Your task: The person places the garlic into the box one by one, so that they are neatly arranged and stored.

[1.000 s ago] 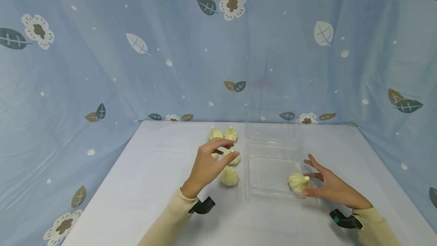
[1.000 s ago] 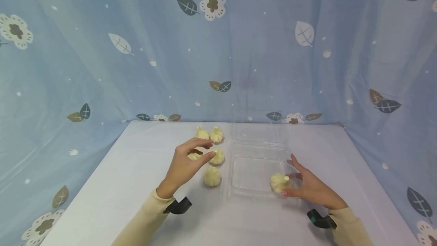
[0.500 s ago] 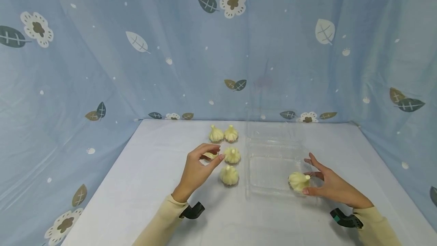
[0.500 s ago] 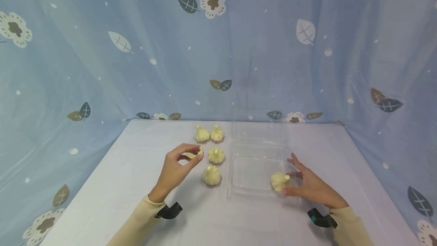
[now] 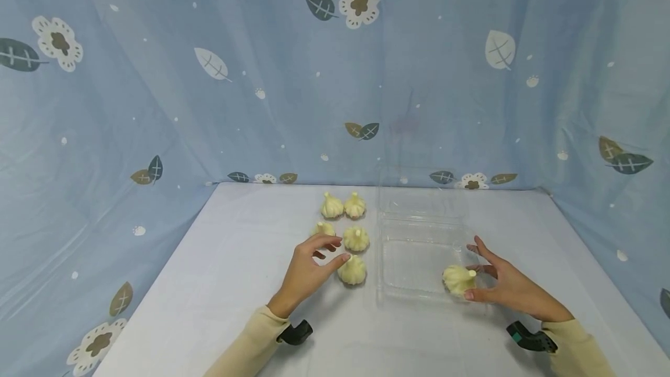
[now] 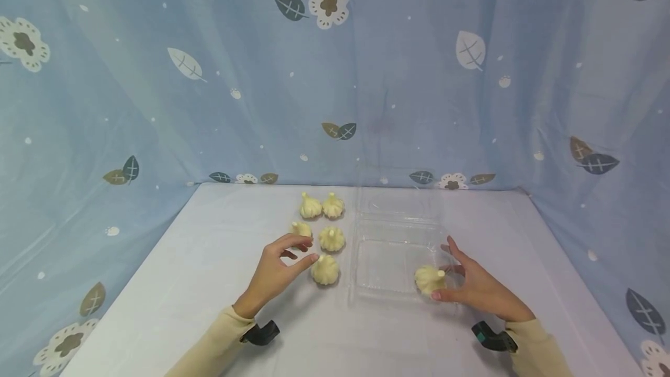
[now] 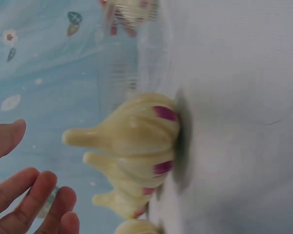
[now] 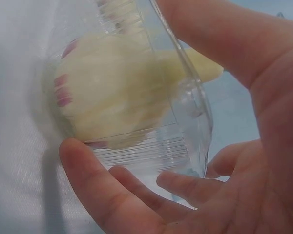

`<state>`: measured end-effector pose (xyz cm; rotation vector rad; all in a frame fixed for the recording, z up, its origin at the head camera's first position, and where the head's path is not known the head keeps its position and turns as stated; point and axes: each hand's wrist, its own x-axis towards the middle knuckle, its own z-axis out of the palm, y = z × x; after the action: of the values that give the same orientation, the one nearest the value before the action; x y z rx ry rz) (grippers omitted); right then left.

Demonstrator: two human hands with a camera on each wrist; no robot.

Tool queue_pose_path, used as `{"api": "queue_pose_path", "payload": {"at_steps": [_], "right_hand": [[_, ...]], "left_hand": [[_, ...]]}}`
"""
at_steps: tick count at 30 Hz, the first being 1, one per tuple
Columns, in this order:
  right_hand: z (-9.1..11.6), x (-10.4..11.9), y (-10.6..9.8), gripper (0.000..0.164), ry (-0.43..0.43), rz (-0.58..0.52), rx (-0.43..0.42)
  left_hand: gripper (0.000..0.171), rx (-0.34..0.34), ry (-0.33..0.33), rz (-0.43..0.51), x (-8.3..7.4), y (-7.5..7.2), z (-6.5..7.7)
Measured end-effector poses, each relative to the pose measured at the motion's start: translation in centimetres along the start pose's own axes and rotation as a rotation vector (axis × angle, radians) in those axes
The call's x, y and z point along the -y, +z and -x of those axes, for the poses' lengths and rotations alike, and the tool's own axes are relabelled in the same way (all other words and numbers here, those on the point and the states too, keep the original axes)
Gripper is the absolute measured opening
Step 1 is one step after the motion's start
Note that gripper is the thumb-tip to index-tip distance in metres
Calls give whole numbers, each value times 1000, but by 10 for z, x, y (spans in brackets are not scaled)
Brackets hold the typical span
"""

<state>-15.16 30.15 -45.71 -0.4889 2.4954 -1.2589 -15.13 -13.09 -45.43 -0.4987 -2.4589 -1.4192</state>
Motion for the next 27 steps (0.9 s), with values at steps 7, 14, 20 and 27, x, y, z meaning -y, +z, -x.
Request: {"api": "queue_pose_path", "payload": {"at_steps": [7,14,20,27], "right_hand": [[0,1,0,120,-9,6,-3],[2,1,-1,119,-24,-4,0],[5,2,-1,118,9,-11,-1],[2,1,-2,120,8,-12,5]], "left_hand": [[39,43,-48,-4,5,6,2],[37,76,-64,-19,11,11,4],[37,104,-73,-39,16,16,4],[29,99,-57,-61,15,16,3]]}}
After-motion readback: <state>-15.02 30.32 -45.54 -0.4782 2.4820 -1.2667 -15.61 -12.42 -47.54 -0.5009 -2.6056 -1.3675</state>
